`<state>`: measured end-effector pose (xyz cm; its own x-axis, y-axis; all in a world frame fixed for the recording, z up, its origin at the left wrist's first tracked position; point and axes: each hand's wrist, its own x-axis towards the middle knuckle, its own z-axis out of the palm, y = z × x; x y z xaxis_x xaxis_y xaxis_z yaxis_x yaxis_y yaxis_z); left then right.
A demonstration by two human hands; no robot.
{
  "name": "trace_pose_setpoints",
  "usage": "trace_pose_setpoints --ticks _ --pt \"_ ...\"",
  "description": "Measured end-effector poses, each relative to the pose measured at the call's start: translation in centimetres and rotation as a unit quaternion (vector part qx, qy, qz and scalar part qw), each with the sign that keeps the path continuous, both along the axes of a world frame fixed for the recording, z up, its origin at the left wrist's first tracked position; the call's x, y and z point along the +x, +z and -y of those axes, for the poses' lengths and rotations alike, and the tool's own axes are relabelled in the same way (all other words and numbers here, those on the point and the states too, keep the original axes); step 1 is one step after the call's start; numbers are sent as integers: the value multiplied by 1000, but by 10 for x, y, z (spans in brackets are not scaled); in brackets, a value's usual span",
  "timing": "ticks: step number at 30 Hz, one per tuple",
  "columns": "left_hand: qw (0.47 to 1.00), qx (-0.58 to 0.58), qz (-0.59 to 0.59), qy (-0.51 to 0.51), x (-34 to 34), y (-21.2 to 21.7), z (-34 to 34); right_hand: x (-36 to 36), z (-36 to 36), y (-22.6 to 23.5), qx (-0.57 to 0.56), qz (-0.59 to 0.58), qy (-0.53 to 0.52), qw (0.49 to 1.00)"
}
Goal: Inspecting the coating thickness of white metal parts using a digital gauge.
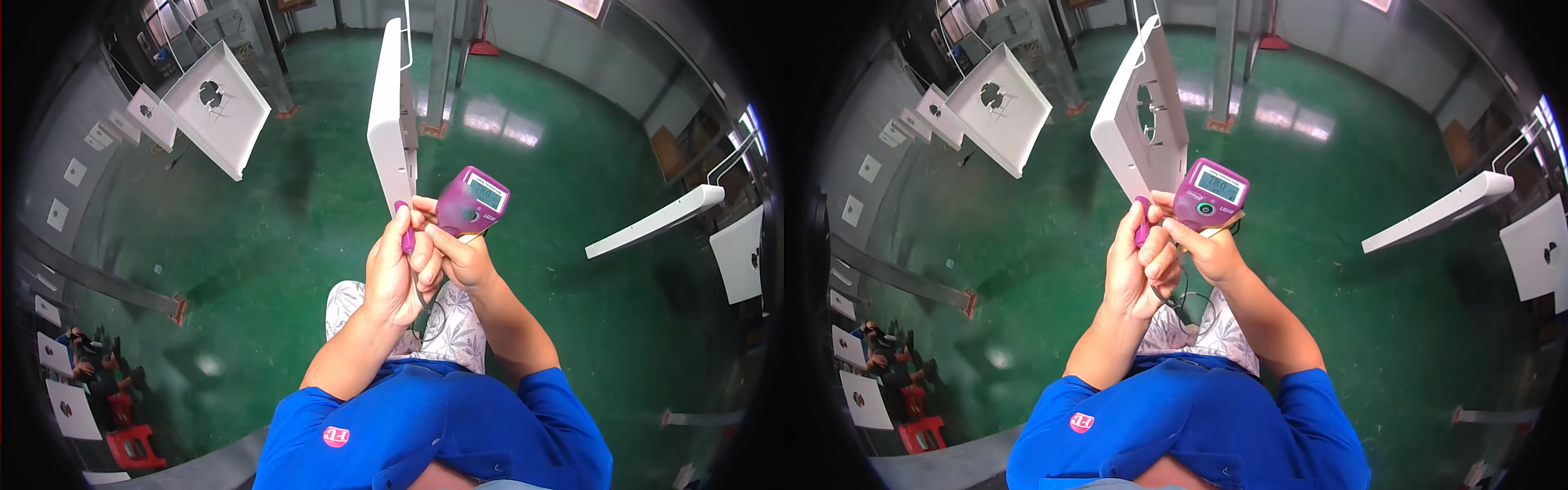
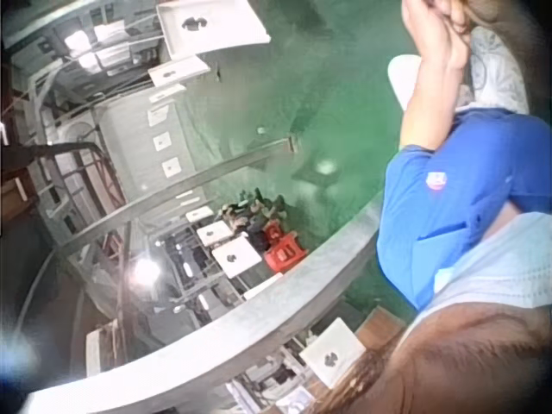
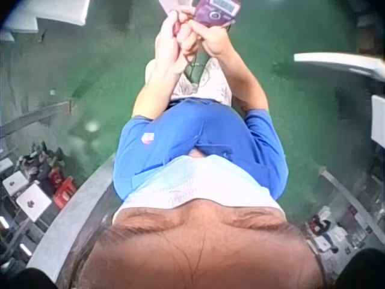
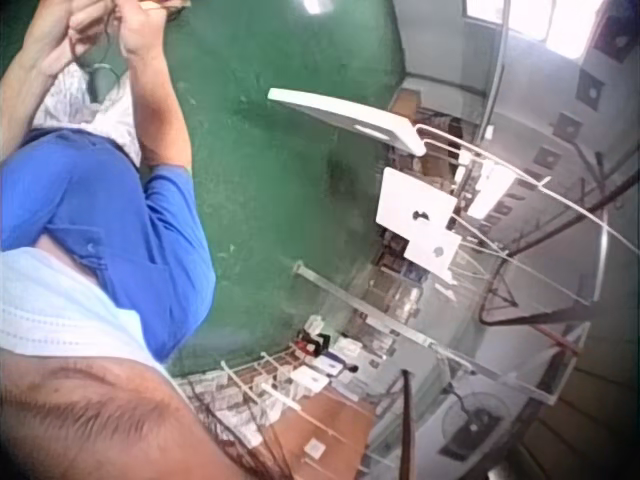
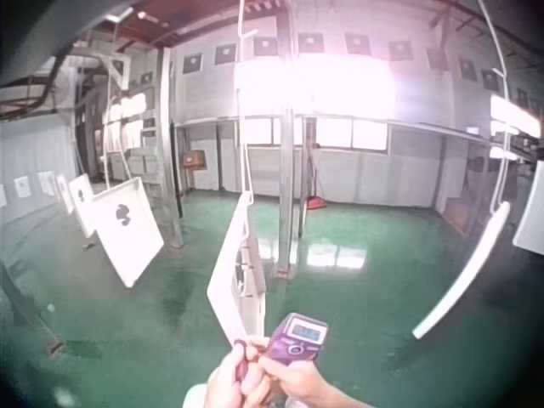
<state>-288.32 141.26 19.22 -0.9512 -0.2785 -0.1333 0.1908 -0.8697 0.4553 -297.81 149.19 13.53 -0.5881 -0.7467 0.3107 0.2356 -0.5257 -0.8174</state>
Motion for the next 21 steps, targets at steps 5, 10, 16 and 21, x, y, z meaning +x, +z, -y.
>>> trace_pose_setpoints --ticks 5,10,16,21 --pt "1000 -4 -14 -1 -4 -5 -5 -2 -4 -6 -4 7 2 1000" --pt "995 -94 -31 -25 9 -25 -5 3 -9 -9 -12 -26 -27 999" --pt "980 -181 88 -5 37 -127 5 0 -39 -30 -3 -54 -147 988" --pt "911 -261 312 58 72 -249 32 -19 -79 -56 48 -105 -300 947"
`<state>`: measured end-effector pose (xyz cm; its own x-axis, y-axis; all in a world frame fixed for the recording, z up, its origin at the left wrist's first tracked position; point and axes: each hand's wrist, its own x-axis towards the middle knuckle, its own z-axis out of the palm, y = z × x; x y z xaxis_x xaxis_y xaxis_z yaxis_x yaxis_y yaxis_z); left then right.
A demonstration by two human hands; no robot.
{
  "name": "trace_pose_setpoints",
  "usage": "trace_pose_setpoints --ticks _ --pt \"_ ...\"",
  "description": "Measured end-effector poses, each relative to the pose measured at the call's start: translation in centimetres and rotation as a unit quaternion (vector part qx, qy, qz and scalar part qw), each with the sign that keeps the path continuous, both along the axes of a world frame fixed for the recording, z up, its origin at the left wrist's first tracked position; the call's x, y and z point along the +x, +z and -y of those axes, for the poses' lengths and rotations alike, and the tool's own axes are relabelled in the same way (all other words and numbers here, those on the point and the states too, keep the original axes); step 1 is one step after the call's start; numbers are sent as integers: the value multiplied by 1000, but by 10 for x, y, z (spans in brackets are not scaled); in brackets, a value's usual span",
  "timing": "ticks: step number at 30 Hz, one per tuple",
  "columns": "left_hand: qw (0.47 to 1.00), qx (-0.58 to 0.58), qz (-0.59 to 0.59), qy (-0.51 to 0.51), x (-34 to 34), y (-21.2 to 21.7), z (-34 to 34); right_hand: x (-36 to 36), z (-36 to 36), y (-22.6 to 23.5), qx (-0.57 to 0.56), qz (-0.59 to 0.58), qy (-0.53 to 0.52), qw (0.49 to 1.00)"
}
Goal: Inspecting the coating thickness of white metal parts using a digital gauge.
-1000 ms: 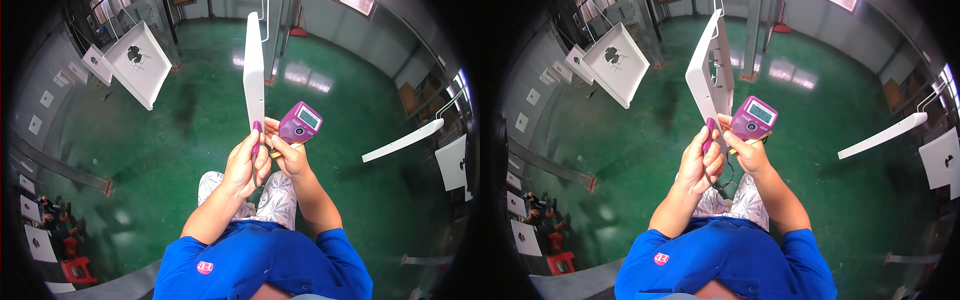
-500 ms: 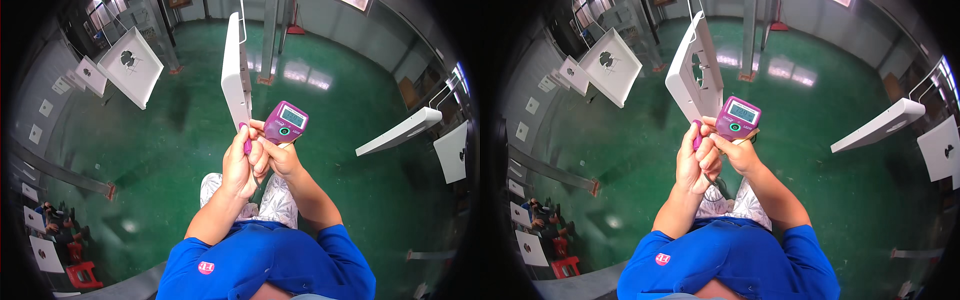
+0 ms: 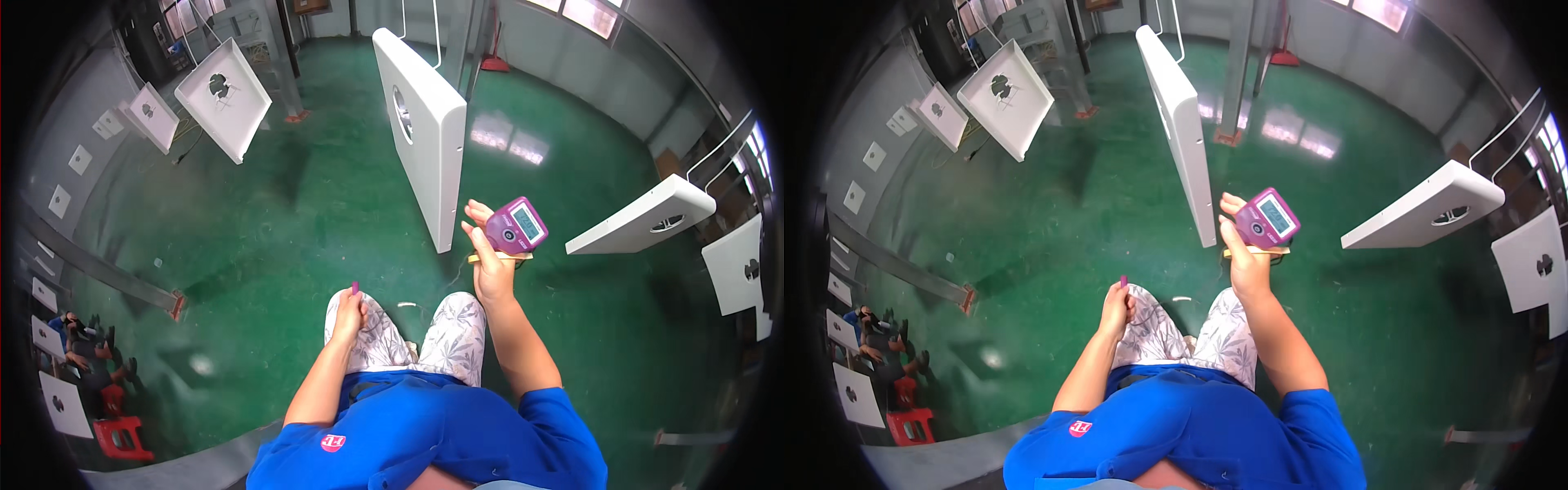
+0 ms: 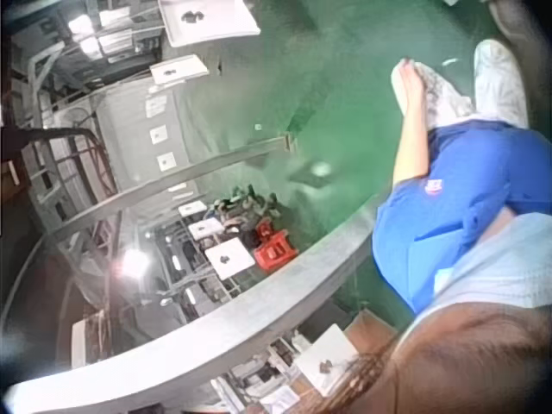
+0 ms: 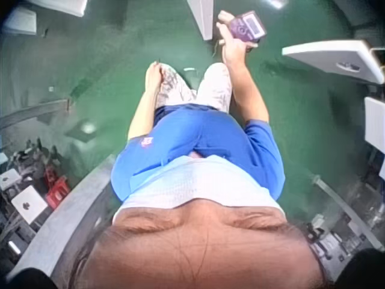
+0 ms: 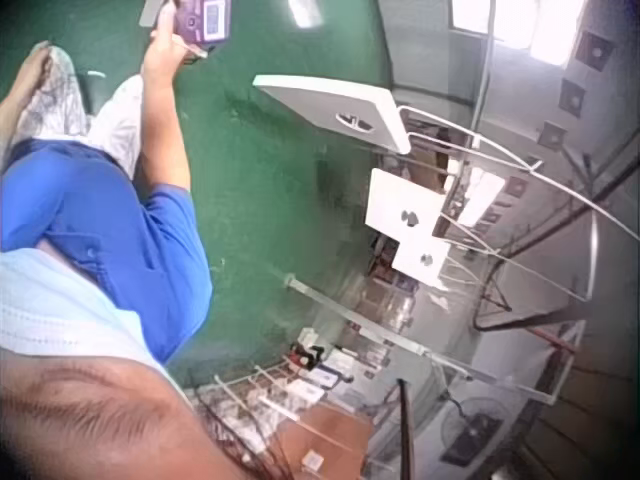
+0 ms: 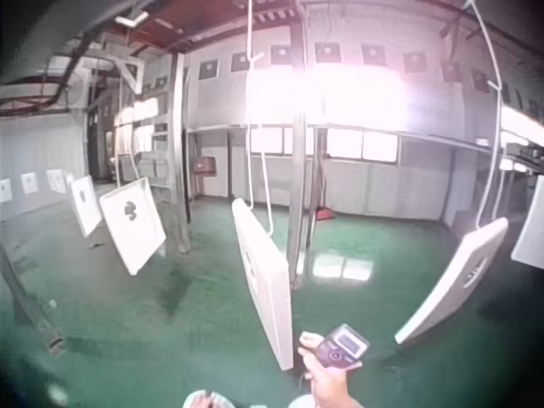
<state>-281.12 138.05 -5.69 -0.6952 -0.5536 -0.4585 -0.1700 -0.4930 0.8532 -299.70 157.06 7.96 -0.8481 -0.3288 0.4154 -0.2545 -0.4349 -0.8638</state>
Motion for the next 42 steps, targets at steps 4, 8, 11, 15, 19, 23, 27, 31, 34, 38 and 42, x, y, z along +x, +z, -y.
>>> trace_pose_setpoints --ticks 4,8,11,15,19,23,27,31,34,38,42 --pt "985 -128 73 96 43 -69 14 8 -16 -14 10 113 9 993" --pt "990 -82 74 94 68 -104 24 15 -29 -47 97 159 26 982" --pt "994 -75 59 54 51 -101 10 17 -54 -78 116 193 28 974" --pt "991 -133 14 7 31 -126 7 17 -81 -93 92 202 -17 975" --pt "909 -384 138 -78 36 -166 15 8 -95 -110 54 214 -91 971" --pt "908 -393 128 -62 22 -185 16 11 -123 -122 28 246 -132 960" --pt "867 -451 187 -96 7 -184 16 10 -153 -146 59 274 -167 945" --pt "860 -456 206 -102 0 -174 5 2 -173 -150 25 295 -203 933" --pt "868 -448 194 -89 4 -181 10 -14 -176 -138 -25 275 -197 941" --pt "916 -369 137 -78 -5 -181 -10 -44 -200 -121 -69 200 -231 950" --pt "930 -347 105 -63 -3 -187 -4 -82 -208 -82 -118 175 -273 939"
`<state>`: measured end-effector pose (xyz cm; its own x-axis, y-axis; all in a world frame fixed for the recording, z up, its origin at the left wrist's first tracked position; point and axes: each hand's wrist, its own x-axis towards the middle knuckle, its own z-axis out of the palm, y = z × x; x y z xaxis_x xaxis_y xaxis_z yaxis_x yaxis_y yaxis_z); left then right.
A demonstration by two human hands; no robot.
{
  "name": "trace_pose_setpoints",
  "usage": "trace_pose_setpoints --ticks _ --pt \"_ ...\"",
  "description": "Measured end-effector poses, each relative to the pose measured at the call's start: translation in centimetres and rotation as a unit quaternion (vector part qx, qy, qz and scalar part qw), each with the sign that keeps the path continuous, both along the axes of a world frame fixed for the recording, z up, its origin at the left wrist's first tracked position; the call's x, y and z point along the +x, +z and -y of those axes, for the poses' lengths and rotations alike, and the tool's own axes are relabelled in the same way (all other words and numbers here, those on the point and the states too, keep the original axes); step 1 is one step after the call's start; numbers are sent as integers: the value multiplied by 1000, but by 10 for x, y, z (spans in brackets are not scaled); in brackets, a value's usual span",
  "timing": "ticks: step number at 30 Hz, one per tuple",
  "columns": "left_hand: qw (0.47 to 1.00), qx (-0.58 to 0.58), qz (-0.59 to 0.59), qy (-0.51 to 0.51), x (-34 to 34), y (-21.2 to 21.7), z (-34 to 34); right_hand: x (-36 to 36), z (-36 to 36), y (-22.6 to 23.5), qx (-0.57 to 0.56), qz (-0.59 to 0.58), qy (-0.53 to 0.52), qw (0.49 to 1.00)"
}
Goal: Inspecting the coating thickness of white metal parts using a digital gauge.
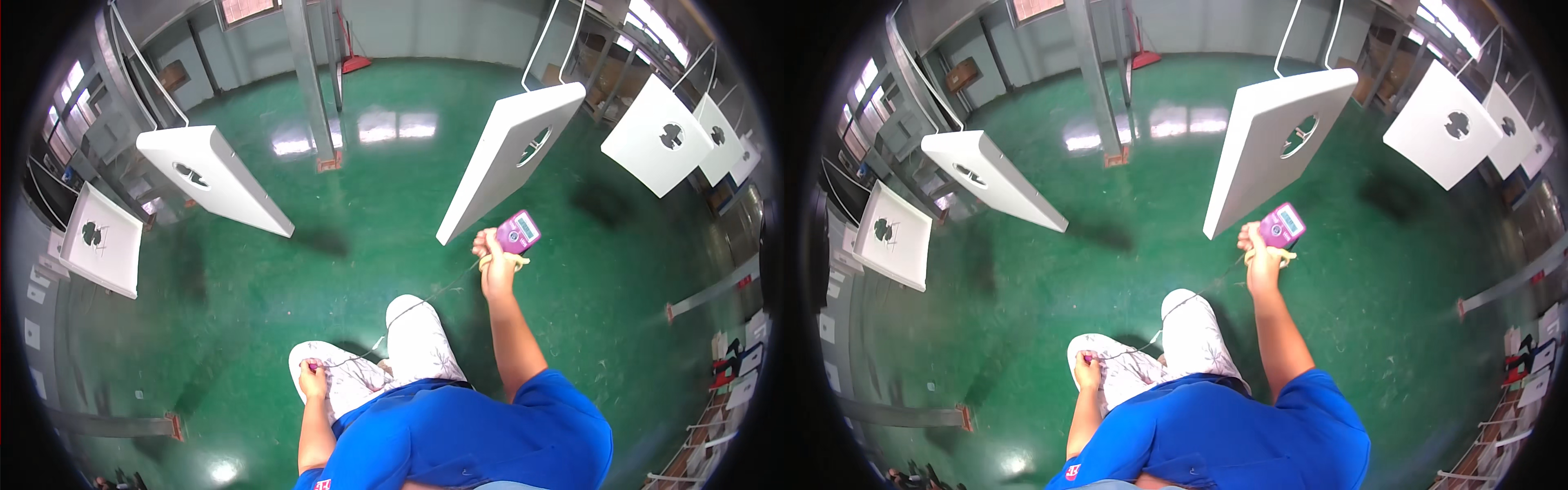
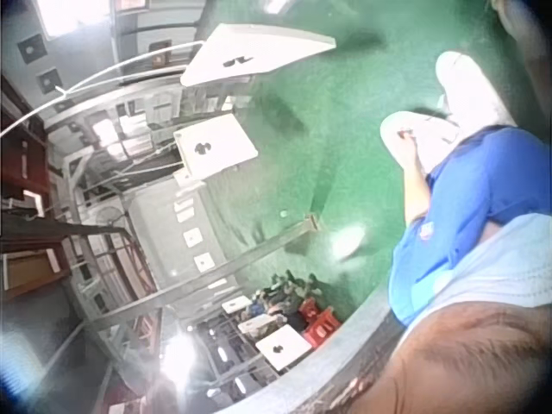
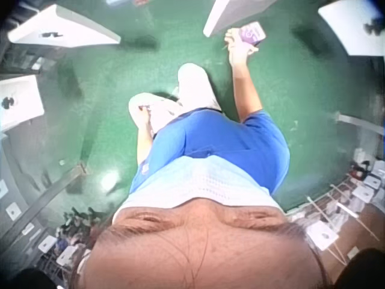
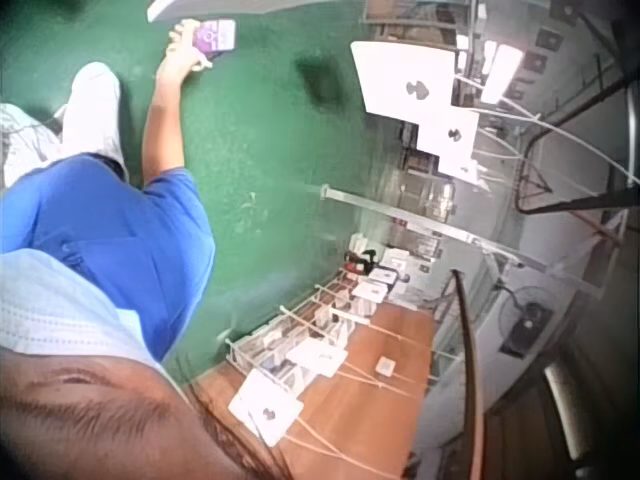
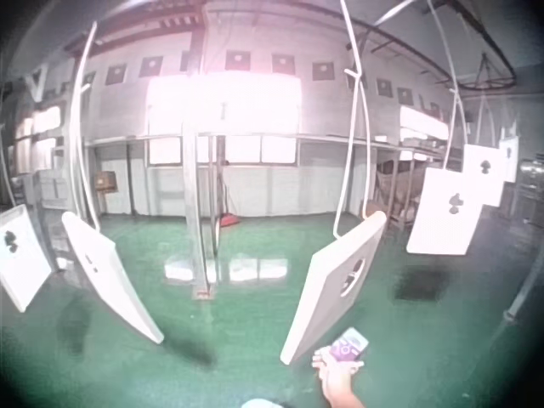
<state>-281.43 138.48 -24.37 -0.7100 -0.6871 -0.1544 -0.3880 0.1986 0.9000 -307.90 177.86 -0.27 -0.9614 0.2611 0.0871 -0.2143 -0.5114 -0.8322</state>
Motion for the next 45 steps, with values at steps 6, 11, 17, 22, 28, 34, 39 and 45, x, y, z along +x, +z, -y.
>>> trace_pose_setpoints --ticks 6,11,17,22,28,34,39,45 --pt "1000 3 22 -4 2 23 -12 -37 -30 83 76 -138 -123 980" --pt "999 -22 37 -22 0 41 -25 -54 -53 87 149 -214 -97 961" --pt "1000 -2 2 -14 11 22 -29 -54 -59 82 165 -184 -62 967" --pt "992 -103 65 -14 7 35 -70 -36 -75 98 282 -126 -46 950" --pt "992 -96 77 -12 16 25 -75 -26 -49 102 323 -209 32 922" --pt "997 -47 55 -9 20 36 -84 -33 -67 104 211 -183 -158 947" --pt "999 -39 31 -6 24 42 -88 -49 -120 115 59 -118 -266 955" --pt "984 -133 118 -31 9 55 -92 -98 -152 75 -1 -57 48 997"
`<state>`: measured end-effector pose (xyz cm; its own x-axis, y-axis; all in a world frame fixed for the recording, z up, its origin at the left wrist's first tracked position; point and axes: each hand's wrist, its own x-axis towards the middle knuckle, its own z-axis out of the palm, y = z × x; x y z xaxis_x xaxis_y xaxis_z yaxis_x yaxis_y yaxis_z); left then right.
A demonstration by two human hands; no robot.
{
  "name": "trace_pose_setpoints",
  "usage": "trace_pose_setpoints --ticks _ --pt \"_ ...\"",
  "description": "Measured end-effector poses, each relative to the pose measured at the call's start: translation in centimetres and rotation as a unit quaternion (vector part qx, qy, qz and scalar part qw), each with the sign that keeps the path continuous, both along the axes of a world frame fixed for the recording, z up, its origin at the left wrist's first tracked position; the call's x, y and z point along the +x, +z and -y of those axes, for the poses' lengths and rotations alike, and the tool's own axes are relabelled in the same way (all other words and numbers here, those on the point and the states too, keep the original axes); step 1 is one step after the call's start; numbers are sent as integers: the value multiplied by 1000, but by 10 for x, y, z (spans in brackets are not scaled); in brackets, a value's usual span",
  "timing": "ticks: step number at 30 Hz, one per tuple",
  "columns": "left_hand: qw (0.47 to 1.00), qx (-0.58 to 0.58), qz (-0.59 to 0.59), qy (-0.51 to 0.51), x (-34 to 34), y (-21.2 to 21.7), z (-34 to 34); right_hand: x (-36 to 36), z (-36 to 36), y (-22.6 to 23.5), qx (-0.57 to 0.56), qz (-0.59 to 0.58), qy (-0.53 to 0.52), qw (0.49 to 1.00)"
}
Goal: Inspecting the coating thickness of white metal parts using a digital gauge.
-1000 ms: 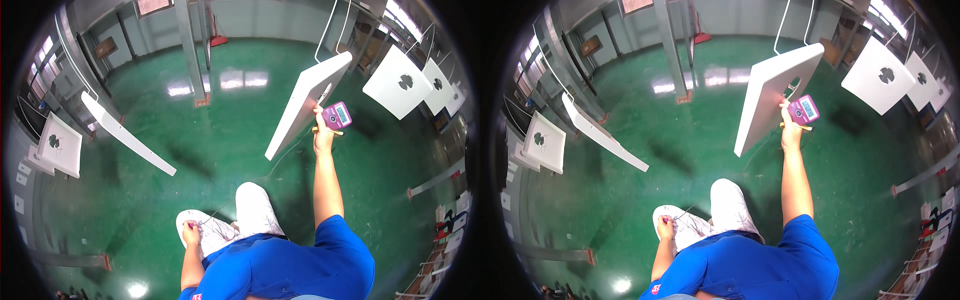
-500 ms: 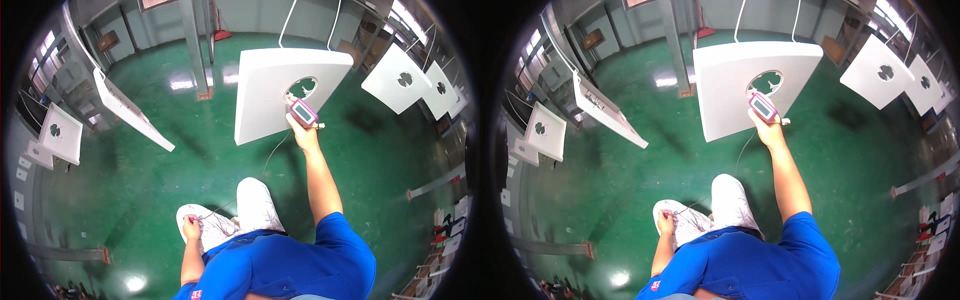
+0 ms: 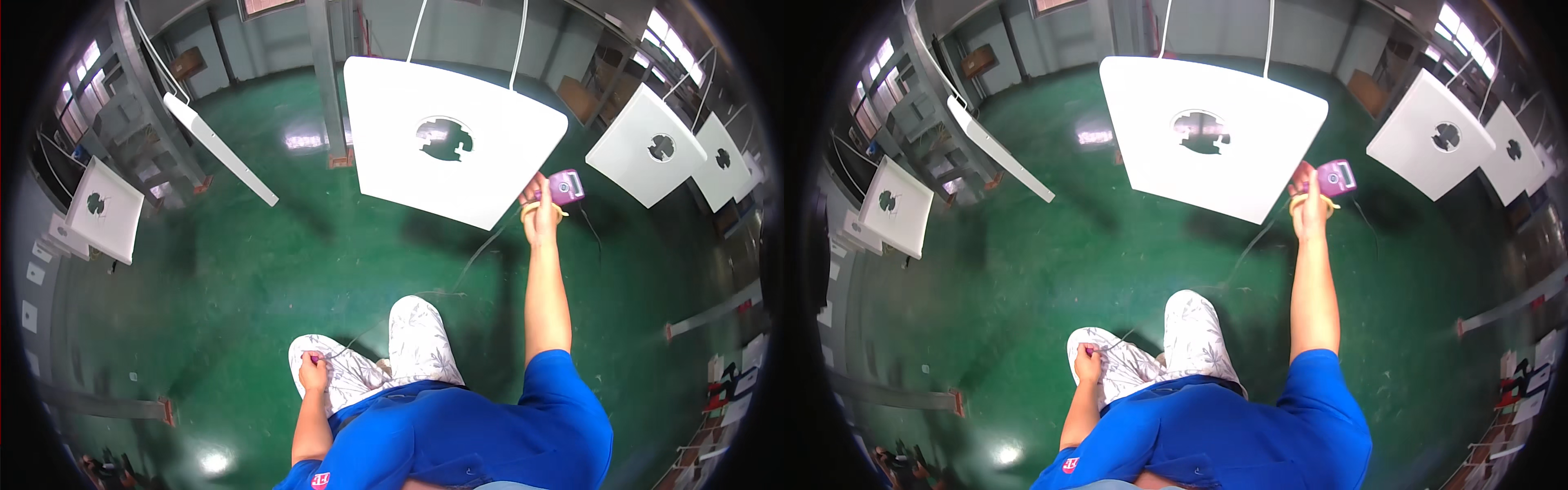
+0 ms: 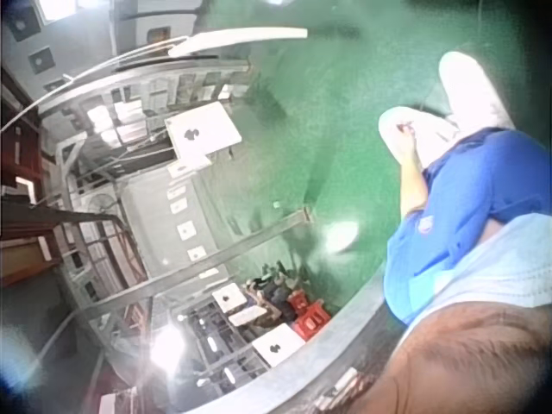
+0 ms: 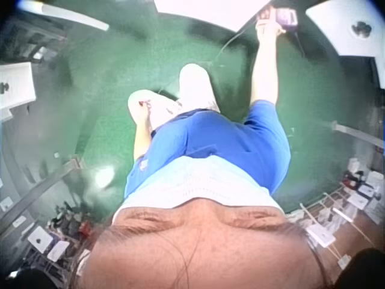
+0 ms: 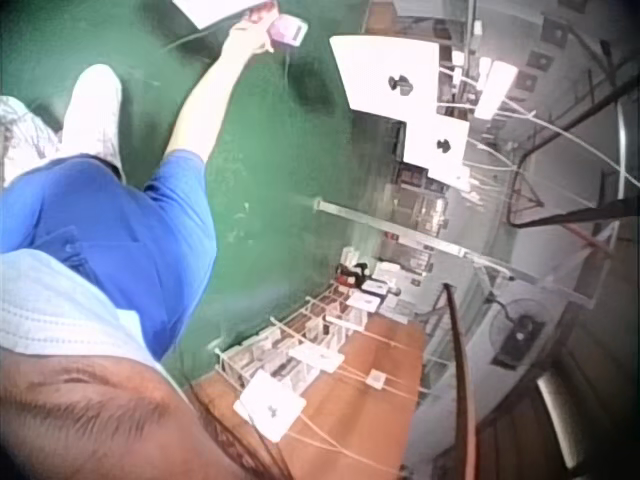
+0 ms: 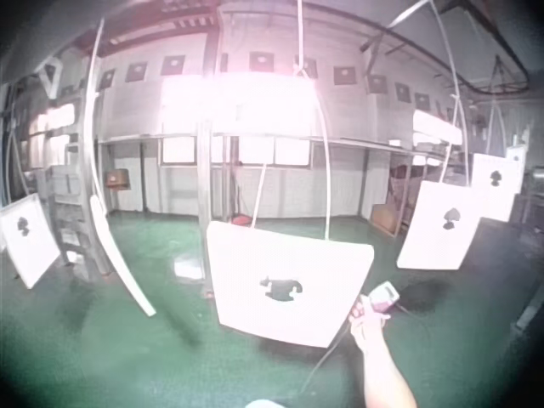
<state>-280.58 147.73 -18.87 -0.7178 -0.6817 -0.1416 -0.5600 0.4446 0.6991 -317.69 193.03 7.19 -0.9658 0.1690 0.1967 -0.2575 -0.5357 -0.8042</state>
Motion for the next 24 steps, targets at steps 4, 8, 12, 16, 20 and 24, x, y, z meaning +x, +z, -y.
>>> trace_pose_setpoints --ticks 4,8,12,16,20,24 --pt "998 39 -50 13 4 -11 4 -4 20 -4 -27 14 103 994" --pt "999 34 -30 7 -7 -8 -15 -12 16 -13 6 1 103 995" --pt "1000 9 -13 5 -22 -3 -42 -10 6 -20 -20 16 130 991" --pt "1000 4 -1 1 -40 2 -66 9 9 -34 -29 19 202 979" --pt "1000 -4 24 -5 -45 2 -75 43 33 -23 -23 -41 301 952" --pt "1000 6 14 -11 -50 4 -93 60 43 -25 120 -35 306 944"
